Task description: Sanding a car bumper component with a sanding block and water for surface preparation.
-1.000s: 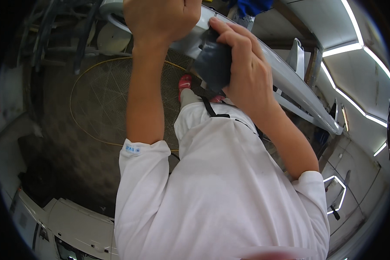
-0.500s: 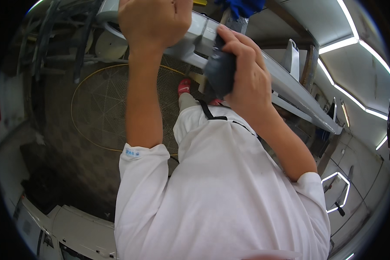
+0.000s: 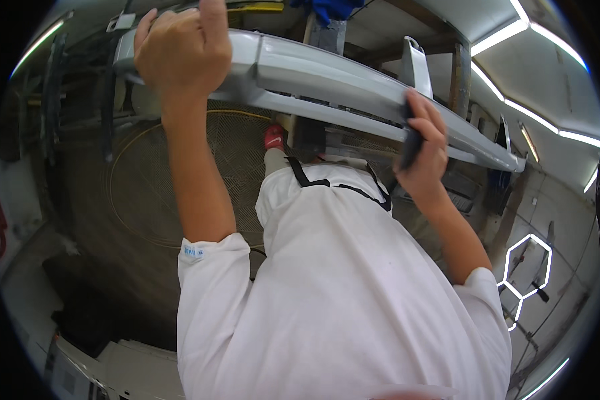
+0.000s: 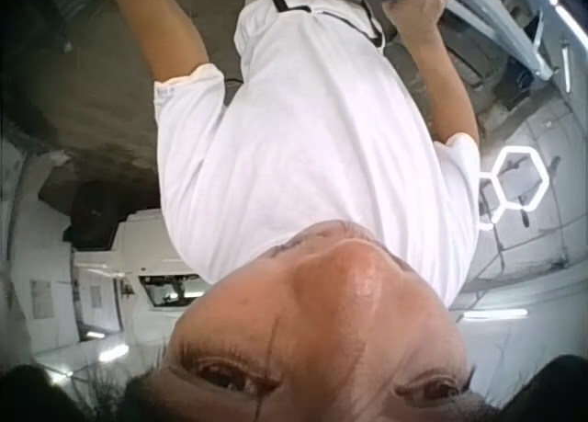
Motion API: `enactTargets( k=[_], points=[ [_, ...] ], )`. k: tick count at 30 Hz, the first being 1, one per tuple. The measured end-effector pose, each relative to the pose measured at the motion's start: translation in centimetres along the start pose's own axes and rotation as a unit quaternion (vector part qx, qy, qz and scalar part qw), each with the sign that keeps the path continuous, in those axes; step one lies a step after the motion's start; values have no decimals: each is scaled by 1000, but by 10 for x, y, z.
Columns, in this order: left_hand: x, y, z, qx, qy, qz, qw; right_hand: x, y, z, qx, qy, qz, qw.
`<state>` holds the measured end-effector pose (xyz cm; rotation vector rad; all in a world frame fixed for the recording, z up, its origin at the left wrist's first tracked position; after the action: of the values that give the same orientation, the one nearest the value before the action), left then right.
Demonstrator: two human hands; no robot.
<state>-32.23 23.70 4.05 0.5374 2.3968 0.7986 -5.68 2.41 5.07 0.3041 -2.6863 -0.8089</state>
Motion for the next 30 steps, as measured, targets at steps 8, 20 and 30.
enactTargets(
  k=[8,20,30],
  points=[
    [9,1,5,19,-14,-18,1000,82,66,90,-10,71,-73,995],
    [2,3,6,-27,-46,-12,999,92,86,102,-25,111,-68,991],
    [0,6,-1,0,-21,6,1000,100,106,107,-49,128,-33,990]
  ],
)
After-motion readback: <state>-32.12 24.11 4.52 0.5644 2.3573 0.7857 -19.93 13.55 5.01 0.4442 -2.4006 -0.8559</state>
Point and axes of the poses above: each hand's wrist, its own y-axis towards the middle knuckle, its own z-axis out of the palm, x = y × z, the point moved 4 cm from there along y, towards the middle knuckle, and after that the axes turned 4 degrees about -x, right-handed, at the moved point
